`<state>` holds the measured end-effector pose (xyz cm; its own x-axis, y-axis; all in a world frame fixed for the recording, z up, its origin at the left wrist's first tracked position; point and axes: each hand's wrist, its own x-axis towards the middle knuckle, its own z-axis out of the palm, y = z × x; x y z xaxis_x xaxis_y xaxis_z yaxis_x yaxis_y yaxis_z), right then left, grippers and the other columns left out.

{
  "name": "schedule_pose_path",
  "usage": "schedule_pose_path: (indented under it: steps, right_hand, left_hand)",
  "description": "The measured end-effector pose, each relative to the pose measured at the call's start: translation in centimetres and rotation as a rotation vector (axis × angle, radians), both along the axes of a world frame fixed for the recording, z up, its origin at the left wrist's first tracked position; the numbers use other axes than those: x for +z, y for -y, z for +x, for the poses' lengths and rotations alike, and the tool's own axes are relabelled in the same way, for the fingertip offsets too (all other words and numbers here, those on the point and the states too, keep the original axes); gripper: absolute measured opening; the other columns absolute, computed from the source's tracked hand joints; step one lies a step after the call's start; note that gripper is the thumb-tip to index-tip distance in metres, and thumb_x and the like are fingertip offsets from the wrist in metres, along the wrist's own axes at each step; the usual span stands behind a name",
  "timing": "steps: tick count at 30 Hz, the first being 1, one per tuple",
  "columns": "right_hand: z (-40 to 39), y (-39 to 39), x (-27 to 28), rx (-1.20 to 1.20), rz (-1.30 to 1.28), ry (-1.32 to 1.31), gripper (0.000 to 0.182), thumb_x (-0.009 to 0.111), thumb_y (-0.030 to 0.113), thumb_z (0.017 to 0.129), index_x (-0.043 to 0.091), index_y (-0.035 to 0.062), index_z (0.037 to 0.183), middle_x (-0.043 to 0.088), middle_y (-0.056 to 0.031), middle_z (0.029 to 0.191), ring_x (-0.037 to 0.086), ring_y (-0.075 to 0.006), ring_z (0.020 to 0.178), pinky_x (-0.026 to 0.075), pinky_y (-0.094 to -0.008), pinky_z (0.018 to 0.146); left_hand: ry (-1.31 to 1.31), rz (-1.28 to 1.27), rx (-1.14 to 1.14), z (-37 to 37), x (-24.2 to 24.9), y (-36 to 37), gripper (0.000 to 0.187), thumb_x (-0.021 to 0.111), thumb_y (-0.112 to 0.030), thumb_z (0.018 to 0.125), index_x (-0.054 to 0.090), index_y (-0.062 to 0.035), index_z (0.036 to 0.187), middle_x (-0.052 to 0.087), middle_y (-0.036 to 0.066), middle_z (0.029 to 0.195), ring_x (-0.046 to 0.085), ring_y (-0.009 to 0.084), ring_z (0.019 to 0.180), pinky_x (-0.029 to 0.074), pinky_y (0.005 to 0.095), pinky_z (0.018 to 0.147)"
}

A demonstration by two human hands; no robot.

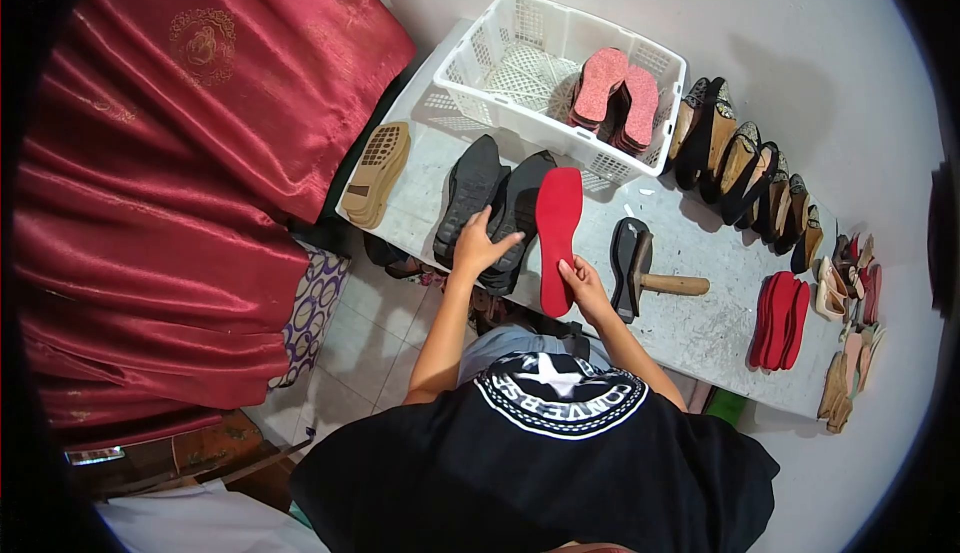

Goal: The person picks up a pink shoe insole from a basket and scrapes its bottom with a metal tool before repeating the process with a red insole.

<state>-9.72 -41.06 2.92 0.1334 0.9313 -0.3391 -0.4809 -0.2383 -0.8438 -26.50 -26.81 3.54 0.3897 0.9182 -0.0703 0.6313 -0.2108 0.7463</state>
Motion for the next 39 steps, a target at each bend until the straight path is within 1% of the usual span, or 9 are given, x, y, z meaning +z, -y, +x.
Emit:
schedule_pose_path:
  steps: [3, 13, 17, 20, 22, 24, 27, 33, 39]
  right_hand:
    - [0.1, -0.2, -0.4, -0.02, -0.01, 0.004, 0.024, 0.05, 0.02, 0.089, 0.051, 0.002, 0.105, 0.06, -0.0014, 0.089, 0.055, -0.0057, 0.077, 0.043, -0.0203, 0.072]
    - [0.3, -0.2, -1.8, -0.111, -0.039, -0.029, 0.023, 0.05, 0.021, 0.089, 0.051, 0.0023, 0.103, 0.061, -0.0017, 0.089, 0.055, -0.0062, 0.077, 0.044, -0.0208, 0.072]
    - [0.5, -0.3, -1.5, -0.093, -0.013, -0.044, 0.023, 0.05, 0.021, 0.089, 0.051, 0.0025, 0.103, 0.06, -0.0016, 0.089, 0.055, -0.0061, 0.076, 0.044, -0.0208, 0.072]
    - [0.5, -0.7, -1.2, -0.057, -0.018, -0.031, 0.023, 0.05, 0.021, 0.089, 0.051, 0.0027, 0.103, 0.06, -0.0016, 0.089, 0.055, -0.006, 0.076, 0.044, -0.0206, 0.072]
    - [0.5, -0.8, -1.1, -0.036, -0.024, -0.029, 0.023, 0.05, 0.021, 0.089, 0.051, 0.0028, 0.103, 0.06, -0.0016, 0.089, 0.055, -0.0059, 0.076, 0.044, -0.0205, 0.071]
    - [0.7, -1.1, -1.1, -0.03, -0.013, -0.007, 0.022, 0.05, 0.021, 0.089, 0.051, 0.0035, 0.102, 0.059, -0.0002, 0.088, 0.054, -0.0054, 0.076, 0.044, -0.0204, 0.071]
    - [1.4, -1.4, -1.3, -0.046, 0.004, -0.013, 0.022, 0.05, 0.021, 0.089, 0.051, 0.0034, 0.102, 0.059, -0.0007, 0.088, 0.055, -0.0056, 0.076, 0.044, -0.0204, 0.071]
    - [2.4, -0.8, -0.7, -0.068, 0.005, -0.019, 0.022, 0.05, 0.021, 0.089, 0.051, 0.0035, 0.102, 0.059, -0.0007, 0.086, 0.054, -0.0059, 0.075, 0.044, -0.0209, 0.071]
    - [2.8, -0.3, -0.8, -0.104, -0.003, -0.028, 0.024, 0.051, 0.023, 0.089, 0.051, 0.0035, 0.103, 0.058, 0.0005, 0.087, 0.054, -0.0062, 0.076, 0.043, -0.0212, 0.071]
  left_hand:
    - [-0.255, -0.011, -0.176, 0.6, 0.7, 0.5, 0.091, 0.073, -0.048, 0.057, 0.041, 0.0072, 0.121, 0.039, 0.026, 0.125, 0.039, 0.0337, 0.118, 0.031, 0.041, 0.097]
    - [-0.215, 0.107, -0.021, 1.4, -1.0, 2.0, 0.08, 0.07, -0.039, 0.057, 0.043, 0.0016, 0.121, 0.031, 0.018, 0.134, 0.022, 0.0324, 0.128, 0.007, 0.0605, 0.099]
    - [-0.4, 0.061, -0.087, 1.1, 1.6, 0.5, 0.078, 0.062, -0.05, 0.064, 0.044, 0.0, 0.121, 0.032, 0.017, 0.134, 0.019, 0.033, 0.129, 0.0, 0.0632, 0.097]
    - [-0.265, 0.071, 0.05, 0.6, 0.7, -2.1, 0.073, 0.057, -0.051, 0.07, 0.045, -0.0003, 0.121, 0.035, 0.018, 0.133, 0.021, 0.0328, 0.129, 0.003, 0.0621, 0.098]
    - [-0.248, 0.206, 0.142, -0.4, -2.8, -4.0, 0.066, 0.057, -0.042, 0.074, 0.042, 0.0018, 0.122, 0.04, 0.019, 0.128, 0.033, 0.033, 0.122, 0.021, 0.0504, 0.1]
    - [-0.251, 0.131, 0.155, -1.4, -4.3, -4.8, 0.068, 0.064, -0.031, 0.071, 0.039, 0.0039, 0.123, 0.04, 0.021, 0.126, 0.038, 0.0334, 0.118, 0.03, 0.0419, 0.098]
    - [-0.307, 0.24, 0.091, -1.9, -4.6, -4.4, 0.075, 0.071, -0.022, 0.065, 0.035, 0.0058, 0.125, 0.041, 0.024, 0.124, 0.043, 0.0347, 0.113, 0.036, 0.0369, 0.093]
    - [0.014, 0.081, 0.146, -3.2, -4.8, -6.5, 0.079, 0.077, -0.027, 0.057, 0.042, 0.0083, 0.118, 0.054, 0.026, 0.108, 0.053, 0.0344, 0.1, 0.043, 0.0355, 0.084]
    - [0.12, 0.223, 0.292, -1.7, 0.8, -6.7, 0.061, 0.072, -0.03, 0.064, 0.051, 0.0054, 0.109, 0.054, 0.023, 0.102, 0.054, 0.0324, 0.097, 0.042, 0.0357, 0.083]
